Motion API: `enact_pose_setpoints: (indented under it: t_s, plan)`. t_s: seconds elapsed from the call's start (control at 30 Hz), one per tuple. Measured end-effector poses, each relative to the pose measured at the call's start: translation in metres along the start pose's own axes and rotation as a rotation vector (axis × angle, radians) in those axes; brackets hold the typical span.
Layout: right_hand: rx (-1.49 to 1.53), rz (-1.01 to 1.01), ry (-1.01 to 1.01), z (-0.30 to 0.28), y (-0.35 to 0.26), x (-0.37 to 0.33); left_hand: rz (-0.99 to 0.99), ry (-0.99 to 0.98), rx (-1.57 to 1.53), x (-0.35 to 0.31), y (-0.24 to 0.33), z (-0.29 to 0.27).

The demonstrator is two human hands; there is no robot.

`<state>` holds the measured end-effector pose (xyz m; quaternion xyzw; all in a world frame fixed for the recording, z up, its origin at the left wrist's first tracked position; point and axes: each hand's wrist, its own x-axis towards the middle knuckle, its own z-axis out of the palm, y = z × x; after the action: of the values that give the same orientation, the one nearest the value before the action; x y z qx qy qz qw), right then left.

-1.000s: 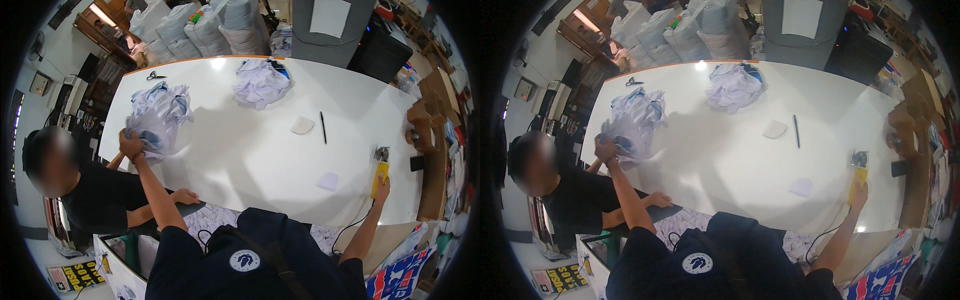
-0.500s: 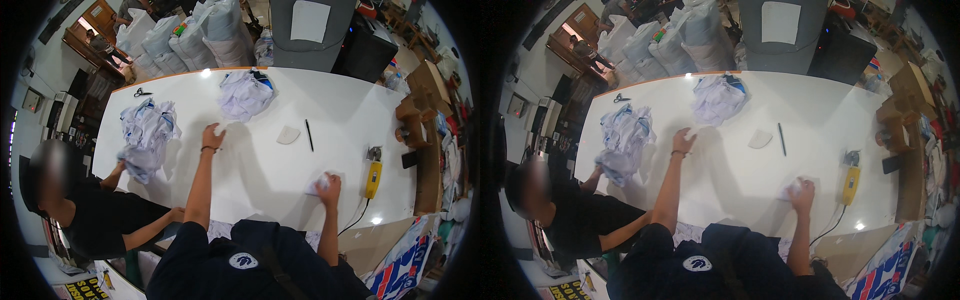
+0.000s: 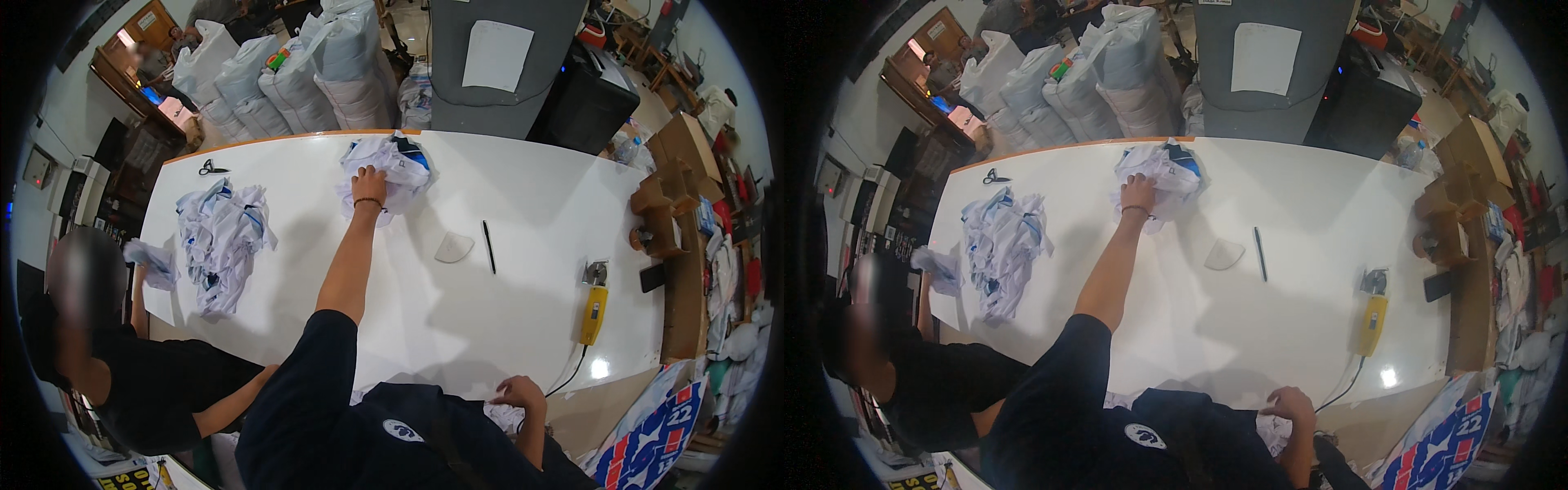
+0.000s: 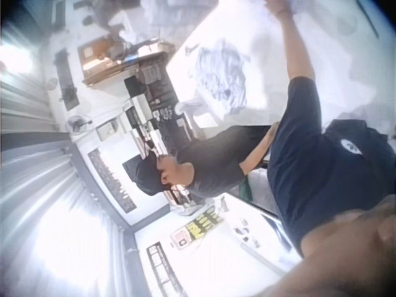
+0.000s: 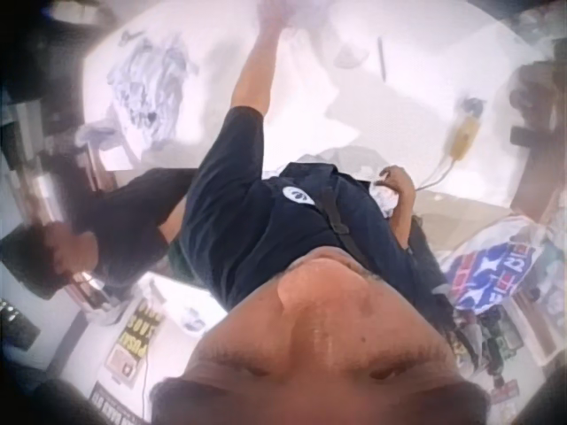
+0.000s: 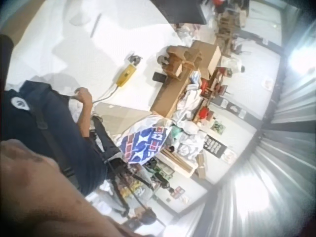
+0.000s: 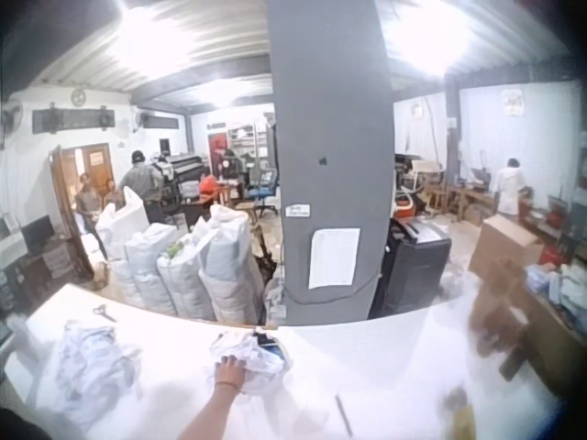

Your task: The person folds white shirts with blue accents on a white table, using a yellow handheld tool to press seams and a pen to mark or trace lines. The person repeatedly unfolds, aligns, and refolds each shirt, then sets it aside while another person sorts nearby items.

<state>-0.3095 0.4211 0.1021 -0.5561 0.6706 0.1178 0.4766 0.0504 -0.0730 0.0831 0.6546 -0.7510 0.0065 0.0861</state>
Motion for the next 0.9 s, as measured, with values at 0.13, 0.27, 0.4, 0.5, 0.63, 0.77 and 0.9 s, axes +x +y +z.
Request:
enact_pose_setpoints:
  t_s: [0.13, 0.27, 0.4, 0.5, 0.63, 0.77, 0.9]
  plan:
    - [0.150, -0.095, 0.446, -0.022, -0.031, 0.011, 0.270, 0.407, -0.300, -0.030, 0.010, -0.002]
    - [0.192, -0.252, 0.623, -0.055, -0.081, 0.032, 0.568, 0.456, -0.523, -0.141, 0.049, -0.055]
    - [0.353, -0.440, 0.694, -0.076, -0.151, 0.046, 0.505, 0.431, -0.738, -0.244, 0.062, -0.104]
    - [0.228, -0.640, 0.838, -0.076, -0.200, 0.054, 0.388, 0.391, -0.882, -0.299, 0.056, -0.141]
    - [0.050, -0.825, 0.789, -0.055, -0.217, 0.084, 0.355, 0.383, -0.885, -0.327, 0.034, -0.210]
    - [0.040, -1.006, 0.669, -0.051, -0.220, 0.081, 0.339, 0.683, -0.823, -0.319, 0.006, -0.280]
    - [0.377, -0.909, 0.282, -0.067, -0.217, 0.040, 0.029, 0.541, -0.654, -0.297, -0.021, -0.339]
